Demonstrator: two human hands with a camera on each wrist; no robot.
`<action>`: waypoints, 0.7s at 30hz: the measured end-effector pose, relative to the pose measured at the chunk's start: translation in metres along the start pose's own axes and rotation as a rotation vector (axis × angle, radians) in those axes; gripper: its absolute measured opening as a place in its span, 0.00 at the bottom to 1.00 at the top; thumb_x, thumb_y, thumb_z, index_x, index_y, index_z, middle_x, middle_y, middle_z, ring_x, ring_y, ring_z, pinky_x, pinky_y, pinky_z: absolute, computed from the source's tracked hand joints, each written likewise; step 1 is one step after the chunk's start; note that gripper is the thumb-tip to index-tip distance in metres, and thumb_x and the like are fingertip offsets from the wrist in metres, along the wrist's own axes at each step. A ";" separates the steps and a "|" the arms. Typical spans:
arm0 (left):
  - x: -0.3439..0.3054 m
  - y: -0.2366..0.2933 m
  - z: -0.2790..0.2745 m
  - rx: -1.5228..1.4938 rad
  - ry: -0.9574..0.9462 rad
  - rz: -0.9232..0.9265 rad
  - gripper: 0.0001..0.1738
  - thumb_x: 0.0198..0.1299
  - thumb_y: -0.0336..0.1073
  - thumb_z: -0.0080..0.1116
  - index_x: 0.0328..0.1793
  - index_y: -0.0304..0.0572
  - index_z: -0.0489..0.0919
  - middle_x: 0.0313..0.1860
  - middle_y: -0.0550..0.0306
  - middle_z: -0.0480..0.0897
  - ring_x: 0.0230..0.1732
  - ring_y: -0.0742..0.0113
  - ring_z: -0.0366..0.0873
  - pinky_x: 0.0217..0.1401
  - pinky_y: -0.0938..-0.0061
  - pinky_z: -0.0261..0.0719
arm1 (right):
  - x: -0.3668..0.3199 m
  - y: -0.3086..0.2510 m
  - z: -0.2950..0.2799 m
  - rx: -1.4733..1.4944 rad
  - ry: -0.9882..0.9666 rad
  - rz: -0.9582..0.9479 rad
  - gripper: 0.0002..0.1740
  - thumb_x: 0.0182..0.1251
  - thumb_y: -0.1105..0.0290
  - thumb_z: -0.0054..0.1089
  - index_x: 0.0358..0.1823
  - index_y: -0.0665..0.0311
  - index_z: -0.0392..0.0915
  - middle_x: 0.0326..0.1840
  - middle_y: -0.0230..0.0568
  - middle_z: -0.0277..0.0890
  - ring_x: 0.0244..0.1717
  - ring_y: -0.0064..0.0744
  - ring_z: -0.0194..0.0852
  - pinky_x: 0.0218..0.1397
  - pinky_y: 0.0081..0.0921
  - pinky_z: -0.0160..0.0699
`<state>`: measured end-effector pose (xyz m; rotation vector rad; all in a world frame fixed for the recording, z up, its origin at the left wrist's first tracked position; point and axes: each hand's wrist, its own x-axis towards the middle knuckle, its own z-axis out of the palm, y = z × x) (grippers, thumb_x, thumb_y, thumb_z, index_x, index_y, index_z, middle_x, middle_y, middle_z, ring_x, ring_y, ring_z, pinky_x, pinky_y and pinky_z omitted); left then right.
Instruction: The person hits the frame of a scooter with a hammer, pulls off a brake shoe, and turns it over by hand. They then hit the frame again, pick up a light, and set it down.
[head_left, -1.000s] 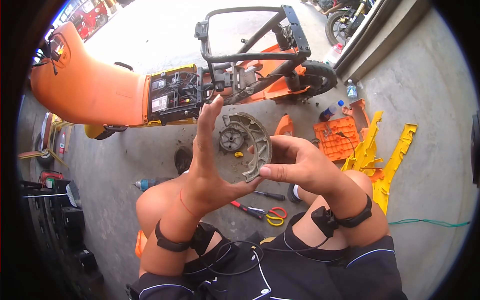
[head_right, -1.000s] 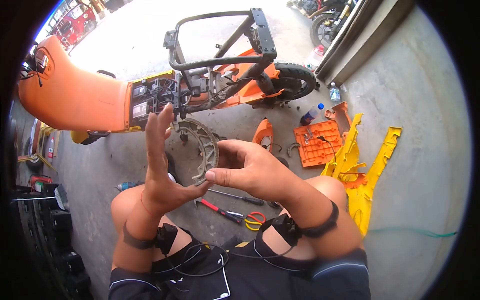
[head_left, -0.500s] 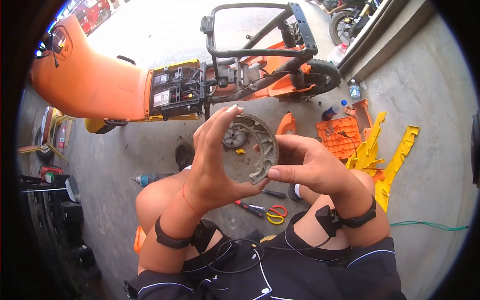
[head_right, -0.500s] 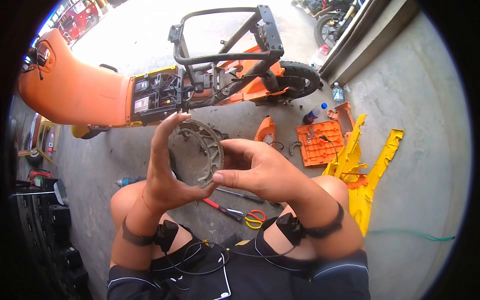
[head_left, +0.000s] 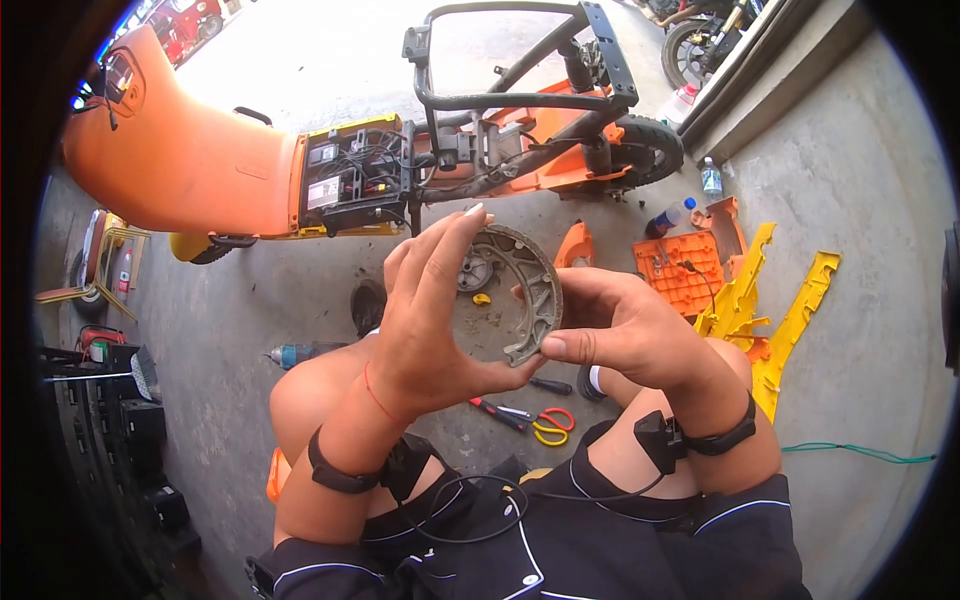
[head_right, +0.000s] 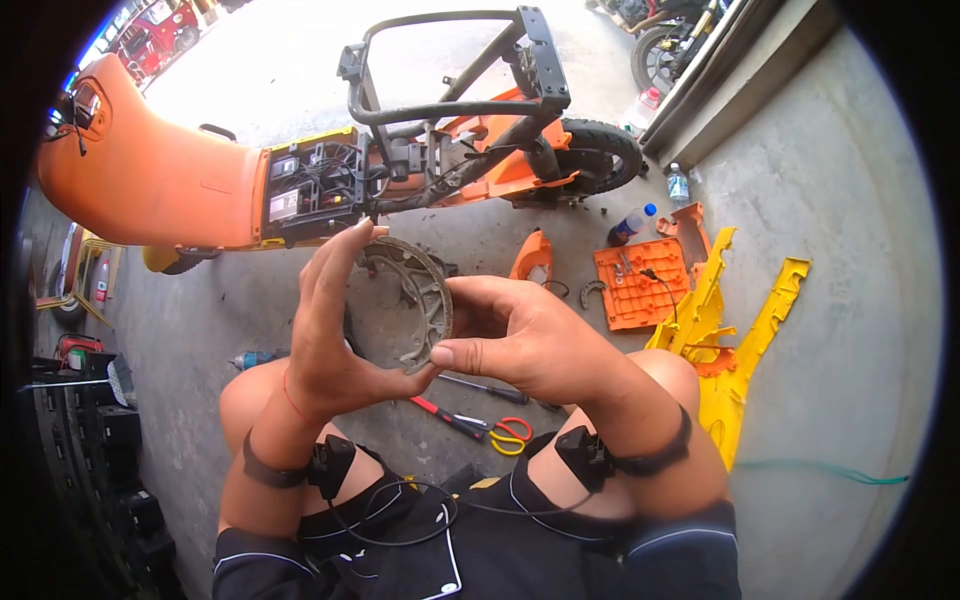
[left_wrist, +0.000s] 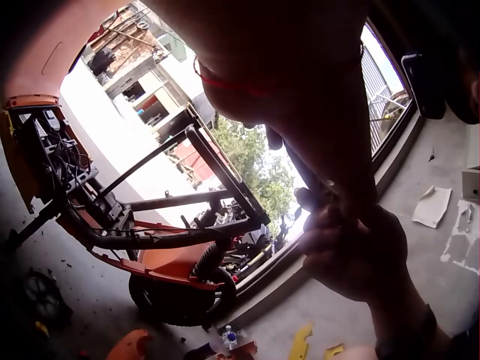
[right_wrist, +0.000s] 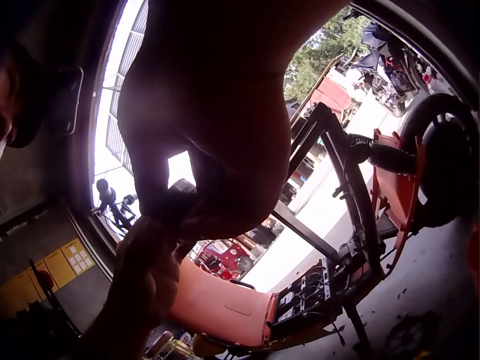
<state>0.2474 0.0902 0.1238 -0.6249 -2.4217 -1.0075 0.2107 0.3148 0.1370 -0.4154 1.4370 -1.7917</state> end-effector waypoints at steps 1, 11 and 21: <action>0.000 0.000 0.000 0.003 -0.003 -0.002 0.63 0.30 0.40 0.83 0.76 0.30 0.61 0.66 0.43 0.73 0.68 0.49 0.69 0.71 0.60 0.68 | 0.000 0.000 0.000 -0.003 0.004 0.001 0.34 0.66 0.71 0.69 0.69 0.78 0.66 0.61 0.46 0.77 0.60 0.33 0.76 0.63 0.34 0.79; -0.003 -0.004 0.008 0.003 0.019 -0.012 0.60 0.30 0.46 0.83 0.73 0.32 0.65 0.65 0.41 0.72 0.67 0.47 0.70 0.69 0.58 0.63 | -0.001 -0.001 0.000 -0.009 0.025 0.017 0.34 0.66 0.70 0.69 0.69 0.77 0.66 0.60 0.45 0.77 0.60 0.32 0.77 0.64 0.32 0.77; -0.002 -0.004 0.010 -0.062 0.001 -0.069 0.64 0.33 0.43 0.84 0.77 0.28 0.59 0.65 0.42 0.73 0.66 0.51 0.73 0.70 0.61 0.70 | -0.001 -0.003 0.000 -0.025 0.020 0.029 0.34 0.66 0.69 0.69 0.69 0.77 0.66 0.60 0.45 0.77 0.61 0.32 0.76 0.65 0.32 0.77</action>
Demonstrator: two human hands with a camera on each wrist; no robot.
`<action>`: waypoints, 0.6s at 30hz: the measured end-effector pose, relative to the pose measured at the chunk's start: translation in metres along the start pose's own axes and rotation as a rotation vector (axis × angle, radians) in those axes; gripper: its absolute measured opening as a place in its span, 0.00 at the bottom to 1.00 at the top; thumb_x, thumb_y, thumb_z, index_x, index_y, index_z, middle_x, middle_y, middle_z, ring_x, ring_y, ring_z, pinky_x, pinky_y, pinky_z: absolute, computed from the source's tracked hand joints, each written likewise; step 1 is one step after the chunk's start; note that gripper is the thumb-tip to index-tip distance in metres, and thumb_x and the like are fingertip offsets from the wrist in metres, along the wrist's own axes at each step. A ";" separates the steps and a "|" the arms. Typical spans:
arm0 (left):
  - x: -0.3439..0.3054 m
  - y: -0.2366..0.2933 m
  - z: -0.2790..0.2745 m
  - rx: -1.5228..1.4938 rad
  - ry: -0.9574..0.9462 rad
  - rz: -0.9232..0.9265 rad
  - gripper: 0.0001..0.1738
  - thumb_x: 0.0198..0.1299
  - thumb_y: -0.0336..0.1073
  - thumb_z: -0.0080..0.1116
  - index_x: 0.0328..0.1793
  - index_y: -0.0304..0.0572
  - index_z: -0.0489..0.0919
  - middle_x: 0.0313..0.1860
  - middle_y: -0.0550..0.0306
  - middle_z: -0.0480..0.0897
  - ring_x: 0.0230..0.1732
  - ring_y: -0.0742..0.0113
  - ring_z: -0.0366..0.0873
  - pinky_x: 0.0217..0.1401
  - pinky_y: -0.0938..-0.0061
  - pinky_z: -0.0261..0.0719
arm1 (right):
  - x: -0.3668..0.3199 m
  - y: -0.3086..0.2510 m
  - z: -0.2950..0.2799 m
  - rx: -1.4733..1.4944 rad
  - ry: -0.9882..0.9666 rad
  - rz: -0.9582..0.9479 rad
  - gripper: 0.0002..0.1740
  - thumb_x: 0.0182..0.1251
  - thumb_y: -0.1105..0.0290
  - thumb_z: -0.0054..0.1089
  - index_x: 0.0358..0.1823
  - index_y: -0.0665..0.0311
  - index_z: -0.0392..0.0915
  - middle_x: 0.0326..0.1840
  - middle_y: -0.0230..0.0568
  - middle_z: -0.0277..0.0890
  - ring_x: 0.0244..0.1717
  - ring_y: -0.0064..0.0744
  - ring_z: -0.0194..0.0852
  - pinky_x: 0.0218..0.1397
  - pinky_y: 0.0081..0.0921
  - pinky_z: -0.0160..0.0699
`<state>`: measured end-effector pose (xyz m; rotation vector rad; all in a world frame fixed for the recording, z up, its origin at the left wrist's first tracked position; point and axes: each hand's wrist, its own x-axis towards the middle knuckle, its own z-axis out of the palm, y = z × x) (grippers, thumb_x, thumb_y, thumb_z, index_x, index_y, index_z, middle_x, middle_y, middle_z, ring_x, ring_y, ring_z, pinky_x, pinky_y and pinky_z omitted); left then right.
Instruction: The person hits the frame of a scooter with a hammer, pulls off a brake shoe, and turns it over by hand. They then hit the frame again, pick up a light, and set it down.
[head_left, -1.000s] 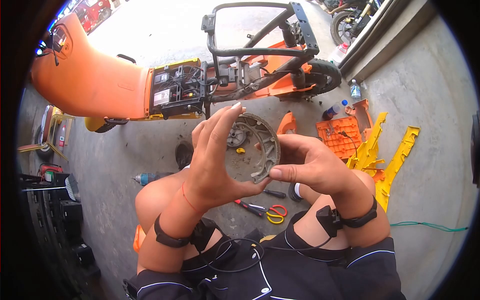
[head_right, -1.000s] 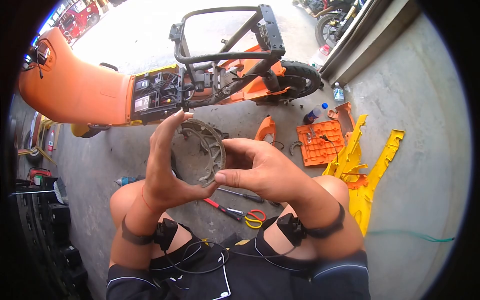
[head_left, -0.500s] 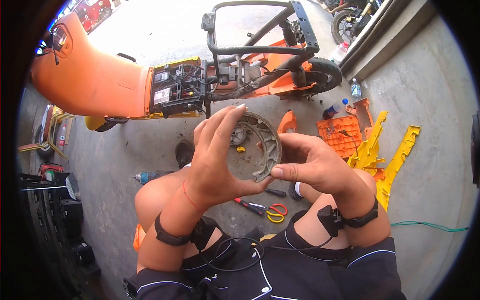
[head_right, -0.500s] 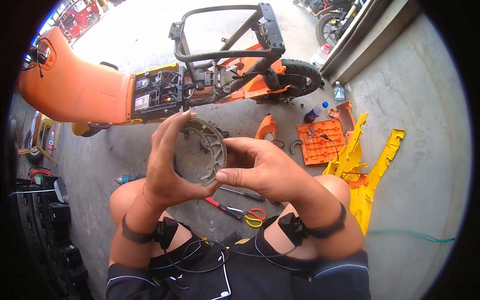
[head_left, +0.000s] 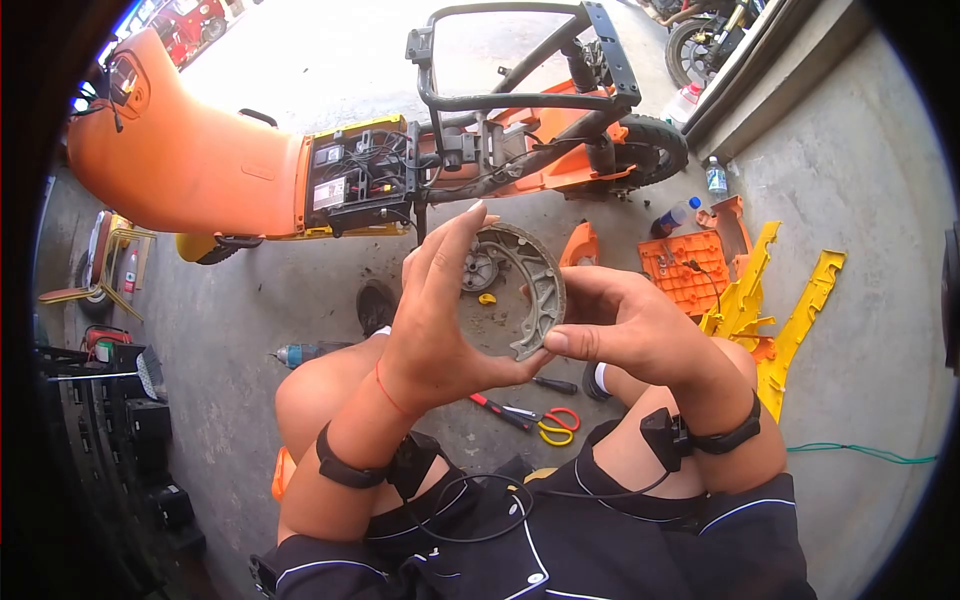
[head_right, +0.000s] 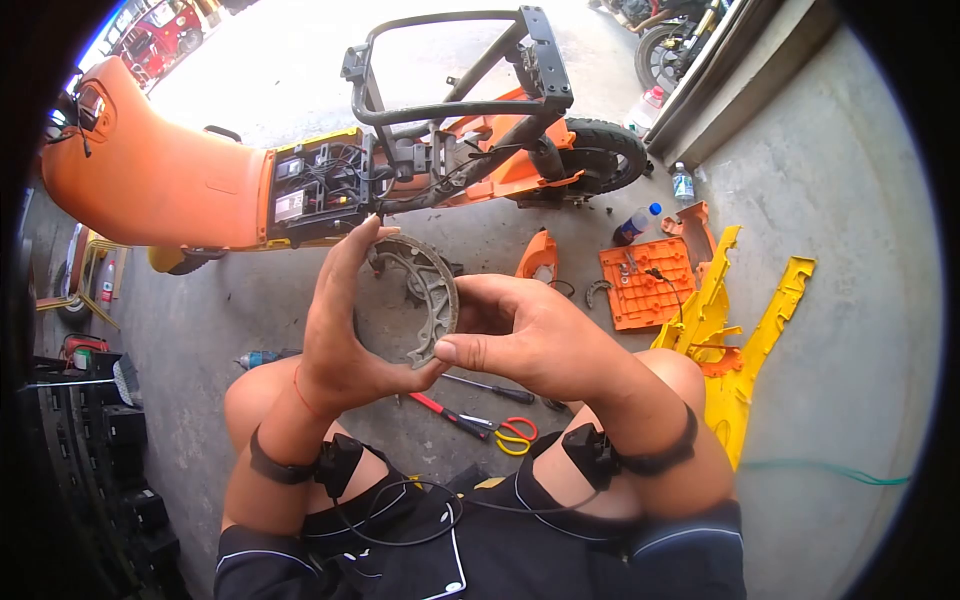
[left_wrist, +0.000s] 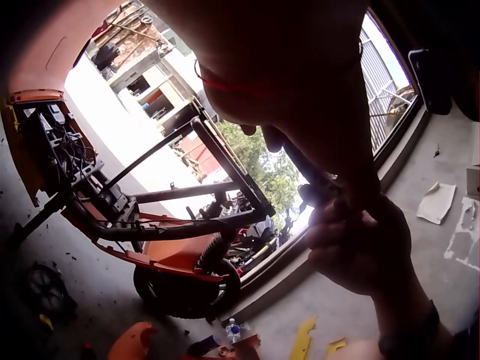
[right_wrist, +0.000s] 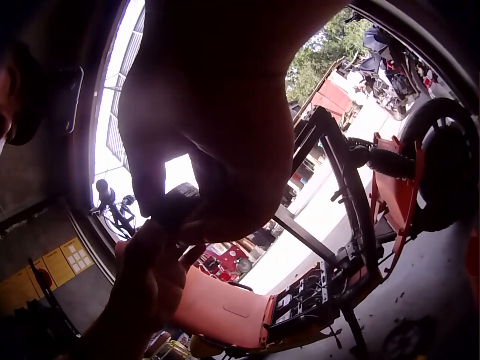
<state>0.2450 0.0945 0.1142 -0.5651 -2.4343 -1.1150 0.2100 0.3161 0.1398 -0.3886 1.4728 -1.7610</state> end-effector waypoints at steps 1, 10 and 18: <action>0.000 0.000 0.000 -0.004 -0.003 -0.013 0.64 0.33 0.43 0.84 0.77 0.29 0.59 0.65 0.42 0.73 0.65 0.51 0.73 0.70 0.61 0.71 | 0.000 0.000 0.000 0.010 -0.005 -0.002 0.34 0.66 0.69 0.69 0.69 0.78 0.66 0.60 0.45 0.78 0.60 0.32 0.76 0.64 0.32 0.77; 0.003 0.002 -0.003 0.068 0.004 0.035 0.62 0.31 0.44 0.85 0.74 0.31 0.64 0.64 0.43 0.75 0.66 0.51 0.73 0.70 0.62 0.72 | -0.001 0.000 -0.001 0.067 -0.011 -0.010 0.34 0.66 0.69 0.70 0.68 0.78 0.67 0.60 0.45 0.78 0.60 0.32 0.77 0.64 0.32 0.77; -0.001 -0.007 0.009 0.035 0.032 0.037 0.60 0.34 0.40 0.83 0.75 0.31 0.61 0.67 0.43 0.71 0.67 0.51 0.71 0.69 0.61 0.71 | 0.004 0.006 -0.005 -0.014 0.022 -0.013 0.35 0.66 0.67 0.70 0.69 0.77 0.66 0.61 0.42 0.77 0.60 0.30 0.76 0.65 0.31 0.75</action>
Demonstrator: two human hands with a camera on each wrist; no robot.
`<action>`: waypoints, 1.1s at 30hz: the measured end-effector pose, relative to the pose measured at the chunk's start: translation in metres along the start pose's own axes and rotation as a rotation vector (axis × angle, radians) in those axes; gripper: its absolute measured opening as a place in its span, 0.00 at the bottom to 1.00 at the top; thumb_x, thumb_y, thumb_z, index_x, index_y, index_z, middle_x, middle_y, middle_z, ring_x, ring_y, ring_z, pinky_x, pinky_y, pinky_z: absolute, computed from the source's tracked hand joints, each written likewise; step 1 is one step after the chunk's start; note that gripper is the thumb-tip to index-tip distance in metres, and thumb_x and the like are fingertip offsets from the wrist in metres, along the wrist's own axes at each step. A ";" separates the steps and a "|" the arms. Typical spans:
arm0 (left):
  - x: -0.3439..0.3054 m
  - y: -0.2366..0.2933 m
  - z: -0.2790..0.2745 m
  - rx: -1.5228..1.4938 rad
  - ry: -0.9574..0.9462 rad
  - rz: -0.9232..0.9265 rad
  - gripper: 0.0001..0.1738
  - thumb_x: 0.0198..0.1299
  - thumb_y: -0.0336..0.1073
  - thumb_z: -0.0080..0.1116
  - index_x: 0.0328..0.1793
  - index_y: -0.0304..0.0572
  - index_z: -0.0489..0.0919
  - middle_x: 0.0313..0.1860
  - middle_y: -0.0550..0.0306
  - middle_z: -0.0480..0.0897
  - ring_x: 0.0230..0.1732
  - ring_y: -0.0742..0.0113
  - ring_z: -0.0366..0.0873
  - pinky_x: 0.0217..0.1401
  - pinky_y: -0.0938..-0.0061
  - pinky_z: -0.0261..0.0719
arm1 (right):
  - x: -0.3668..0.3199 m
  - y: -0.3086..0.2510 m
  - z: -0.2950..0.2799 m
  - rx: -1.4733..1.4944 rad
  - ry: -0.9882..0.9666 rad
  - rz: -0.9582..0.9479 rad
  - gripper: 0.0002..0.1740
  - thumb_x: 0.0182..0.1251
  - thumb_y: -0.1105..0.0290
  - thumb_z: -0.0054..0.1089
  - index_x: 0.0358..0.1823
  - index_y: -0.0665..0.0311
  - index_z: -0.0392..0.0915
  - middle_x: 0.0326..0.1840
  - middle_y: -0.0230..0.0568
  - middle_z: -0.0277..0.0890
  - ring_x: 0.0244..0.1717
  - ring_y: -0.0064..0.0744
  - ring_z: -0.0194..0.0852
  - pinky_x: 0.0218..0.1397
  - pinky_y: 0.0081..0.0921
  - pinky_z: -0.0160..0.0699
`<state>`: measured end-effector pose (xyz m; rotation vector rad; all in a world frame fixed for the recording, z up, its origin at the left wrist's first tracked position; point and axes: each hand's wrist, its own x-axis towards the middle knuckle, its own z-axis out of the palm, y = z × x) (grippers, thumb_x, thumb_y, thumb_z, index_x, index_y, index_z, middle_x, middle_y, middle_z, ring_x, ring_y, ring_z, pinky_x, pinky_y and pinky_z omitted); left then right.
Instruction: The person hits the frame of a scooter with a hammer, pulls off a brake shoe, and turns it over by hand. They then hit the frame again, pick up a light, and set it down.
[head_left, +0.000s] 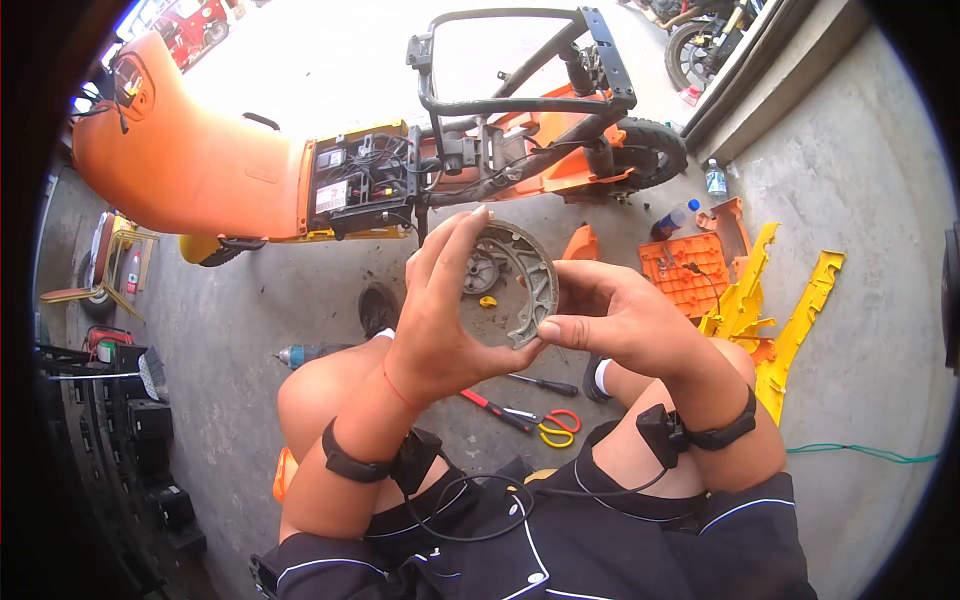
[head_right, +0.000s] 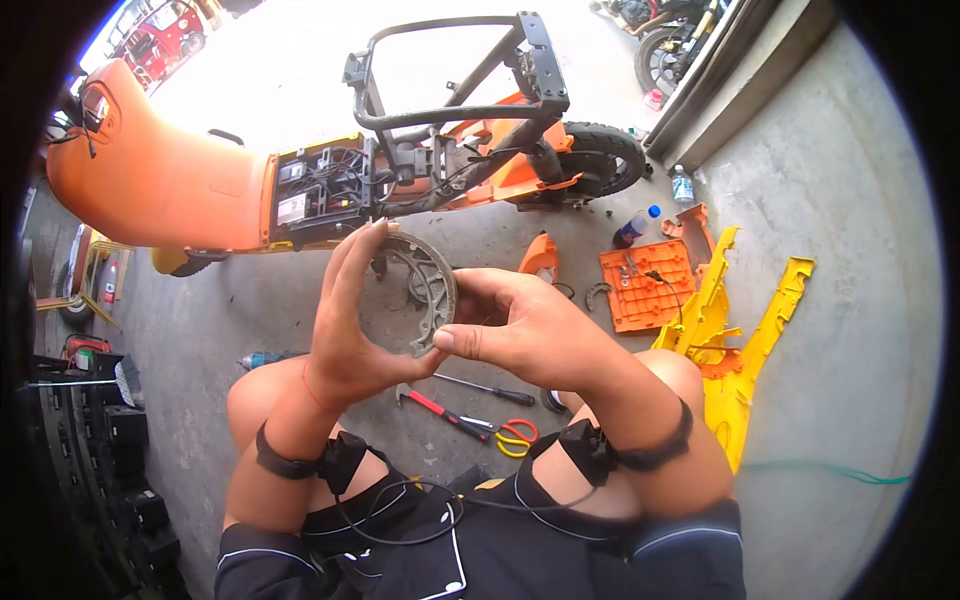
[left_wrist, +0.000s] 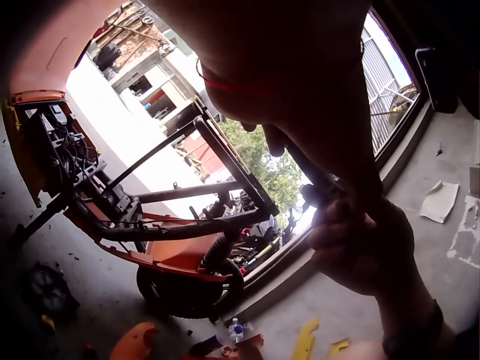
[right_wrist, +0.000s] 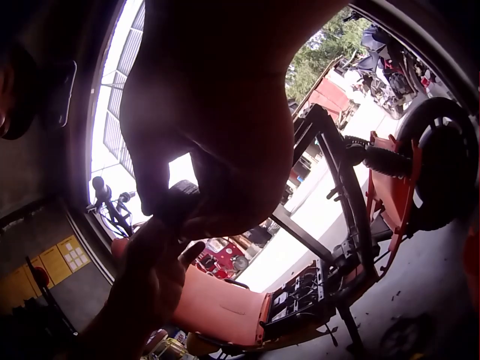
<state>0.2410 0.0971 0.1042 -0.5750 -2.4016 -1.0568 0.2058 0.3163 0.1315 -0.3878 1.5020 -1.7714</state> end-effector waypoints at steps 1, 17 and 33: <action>-0.001 0.000 0.002 -0.006 0.016 -0.012 0.61 0.34 0.39 0.82 0.77 0.31 0.59 0.68 0.43 0.70 0.67 0.51 0.71 0.69 0.60 0.71 | 0.002 0.002 -0.002 0.006 -0.011 -0.001 0.35 0.66 0.67 0.70 0.69 0.76 0.66 0.61 0.42 0.77 0.62 0.29 0.75 0.66 0.31 0.74; -0.002 -0.014 0.004 -0.071 0.163 -0.117 0.60 0.37 0.33 0.74 0.79 0.39 0.54 0.67 0.48 0.68 0.68 0.58 0.68 0.68 0.62 0.65 | 0.008 0.004 -0.004 -0.154 0.198 0.048 0.27 0.79 0.52 0.51 0.63 0.68 0.73 0.48 0.36 0.81 0.49 0.21 0.76 0.48 0.20 0.74; -0.009 -0.028 0.006 -1.176 0.255 -0.723 0.38 0.60 0.56 0.54 0.73 0.45 0.62 0.60 0.49 0.78 0.61 0.53 0.76 0.60 0.66 0.72 | 0.015 0.010 0.008 -0.176 0.183 0.022 0.26 0.77 0.52 0.55 0.60 0.69 0.74 0.49 0.38 0.81 0.46 0.22 0.77 0.50 0.23 0.76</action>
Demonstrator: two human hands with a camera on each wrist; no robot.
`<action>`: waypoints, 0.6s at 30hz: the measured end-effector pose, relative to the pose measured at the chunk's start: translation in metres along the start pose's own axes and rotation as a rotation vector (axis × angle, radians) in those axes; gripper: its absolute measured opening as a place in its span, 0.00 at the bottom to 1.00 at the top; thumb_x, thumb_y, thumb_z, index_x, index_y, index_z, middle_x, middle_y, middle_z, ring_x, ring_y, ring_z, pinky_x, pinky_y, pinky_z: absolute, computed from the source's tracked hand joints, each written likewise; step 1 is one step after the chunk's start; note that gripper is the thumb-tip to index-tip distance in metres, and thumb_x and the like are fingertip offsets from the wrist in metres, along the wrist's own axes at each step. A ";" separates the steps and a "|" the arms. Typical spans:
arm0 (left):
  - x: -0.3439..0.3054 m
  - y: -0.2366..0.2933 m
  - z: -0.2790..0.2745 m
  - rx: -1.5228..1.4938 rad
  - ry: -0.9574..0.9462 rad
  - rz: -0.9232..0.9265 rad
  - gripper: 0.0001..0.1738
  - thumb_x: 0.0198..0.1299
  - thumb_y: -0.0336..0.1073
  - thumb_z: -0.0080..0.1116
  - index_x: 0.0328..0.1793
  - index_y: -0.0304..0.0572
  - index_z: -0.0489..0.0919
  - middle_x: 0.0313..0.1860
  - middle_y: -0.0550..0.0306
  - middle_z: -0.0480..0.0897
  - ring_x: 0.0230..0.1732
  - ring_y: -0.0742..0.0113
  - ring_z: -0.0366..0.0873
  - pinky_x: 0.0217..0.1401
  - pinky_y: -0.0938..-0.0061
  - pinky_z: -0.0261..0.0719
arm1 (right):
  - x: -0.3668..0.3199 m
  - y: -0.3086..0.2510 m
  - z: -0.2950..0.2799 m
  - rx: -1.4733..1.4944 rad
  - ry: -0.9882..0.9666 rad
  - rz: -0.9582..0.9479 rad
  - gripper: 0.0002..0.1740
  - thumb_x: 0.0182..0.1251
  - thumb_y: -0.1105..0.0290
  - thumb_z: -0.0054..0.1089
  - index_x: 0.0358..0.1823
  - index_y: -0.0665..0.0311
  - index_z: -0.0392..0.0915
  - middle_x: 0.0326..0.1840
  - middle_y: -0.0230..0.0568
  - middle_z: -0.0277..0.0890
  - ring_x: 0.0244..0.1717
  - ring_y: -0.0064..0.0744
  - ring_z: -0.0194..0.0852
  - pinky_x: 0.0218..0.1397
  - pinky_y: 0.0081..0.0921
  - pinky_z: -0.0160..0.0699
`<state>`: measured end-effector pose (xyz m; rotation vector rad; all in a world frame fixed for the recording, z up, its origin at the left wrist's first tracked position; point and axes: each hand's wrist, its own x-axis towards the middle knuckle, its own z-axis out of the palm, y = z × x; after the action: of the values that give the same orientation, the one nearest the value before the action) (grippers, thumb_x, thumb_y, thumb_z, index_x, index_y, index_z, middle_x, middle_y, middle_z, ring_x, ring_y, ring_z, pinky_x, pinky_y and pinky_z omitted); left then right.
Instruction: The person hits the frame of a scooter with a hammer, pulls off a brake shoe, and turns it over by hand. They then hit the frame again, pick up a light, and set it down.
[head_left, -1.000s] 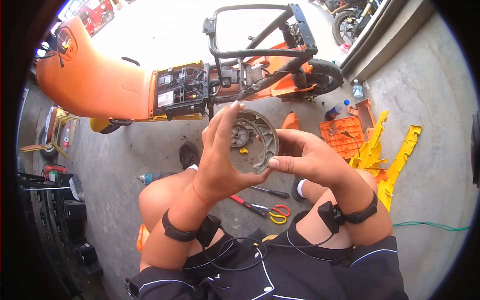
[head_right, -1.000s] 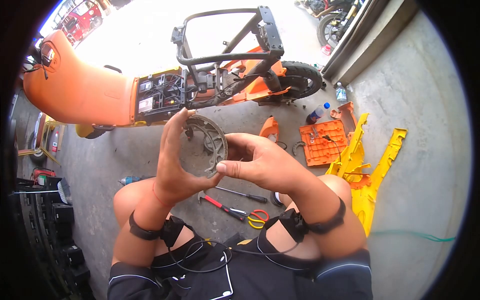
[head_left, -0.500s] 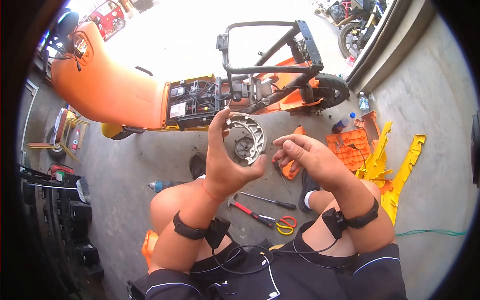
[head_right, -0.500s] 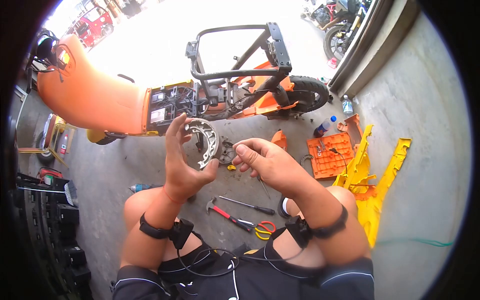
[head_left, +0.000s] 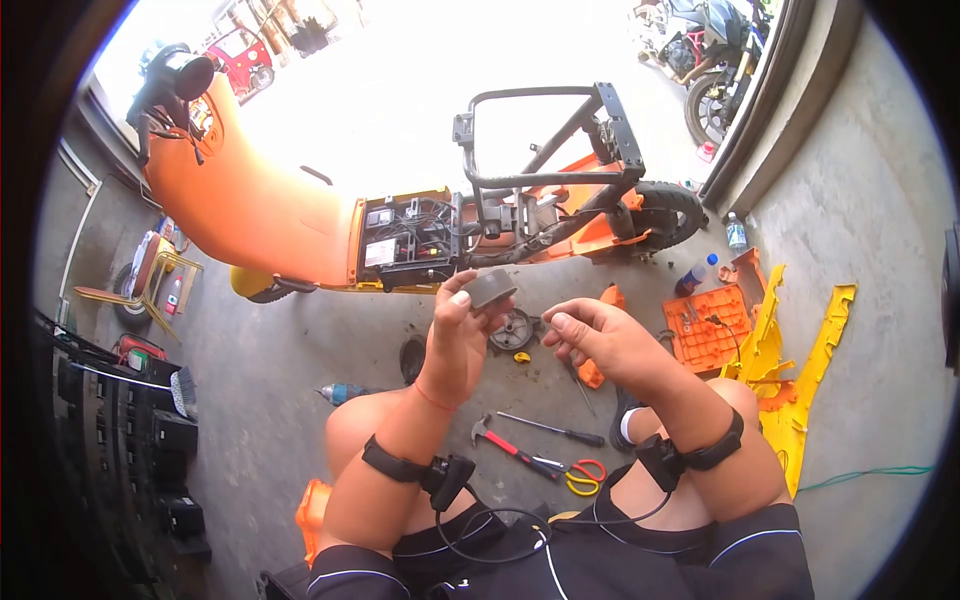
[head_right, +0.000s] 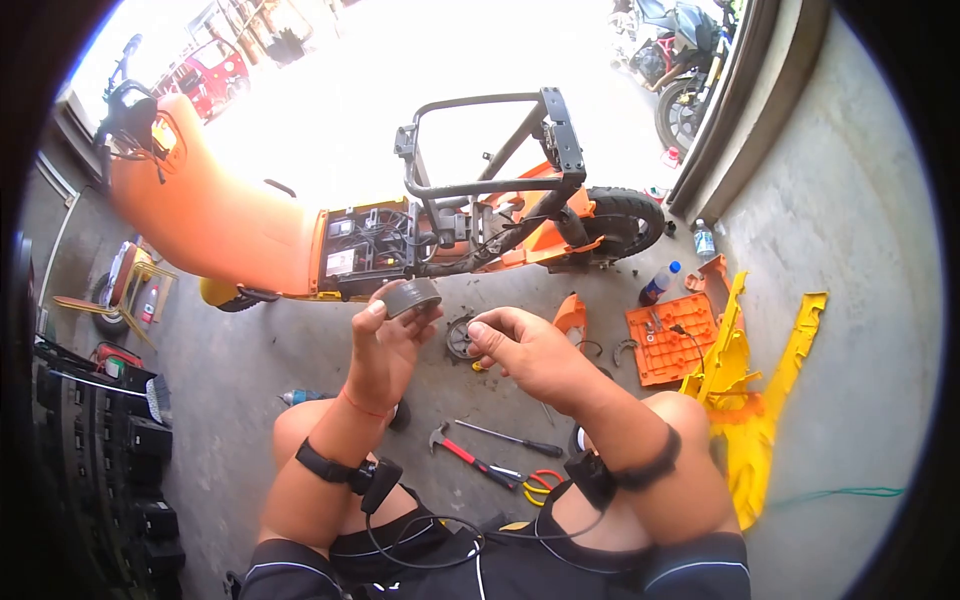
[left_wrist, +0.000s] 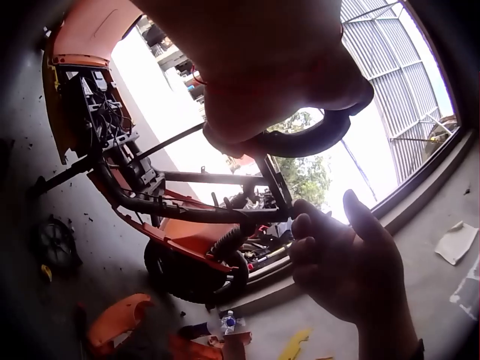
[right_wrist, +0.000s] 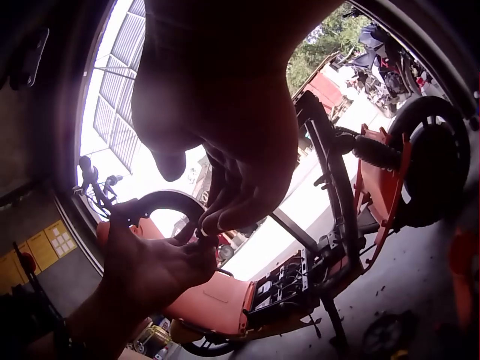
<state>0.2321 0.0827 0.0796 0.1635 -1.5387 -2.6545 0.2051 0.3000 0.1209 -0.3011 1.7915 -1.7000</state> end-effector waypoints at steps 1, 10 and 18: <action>0.002 -0.001 -0.005 -0.113 -0.052 -0.097 0.38 0.60 0.58 0.53 0.71 0.45 0.64 0.60 0.49 0.78 0.60 0.53 0.76 0.60 0.65 0.72 | 0.001 0.000 0.002 0.015 0.010 -0.024 0.25 0.77 0.54 0.55 0.59 0.70 0.75 0.49 0.39 0.81 0.46 0.22 0.77 0.50 0.23 0.76; -0.005 0.005 0.005 -0.529 -0.051 -0.329 0.40 0.59 0.66 0.52 0.65 0.40 0.69 0.57 0.38 0.79 0.57 0.48 0.77 0.64 0.56 0.71 | 0.015 0.002 0.022 0.051 0.057 -0.088 0.19 0.78 0.61 0.55 0.55 0.72 0.76 0.43 0.36 0.81 0.43 0.20 0.76 0.48 0.21 0.78; -0.007 -0.008 0.001 -0.604 -0.032 -0.253 0.37 0.62 0.62 0.54 0.66 0.42 0.65 0.64 0.41 0.71 0.64 0.50 0.71 0.69 0.54 0.68 | 0.022 0.003 0.039 0.170 0.033 -0.175 0.16 0.79 0.63 0.52 0.52 0.70 0.79 0.41 0.33 0.81 0.40 0.18 0.76 0.43 0.20 0.78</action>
<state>0.2384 0.0881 0.0735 0.2911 -0.6953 -3.1870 0.2121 0.2564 0.1134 -0.3666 1.6711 -1.9765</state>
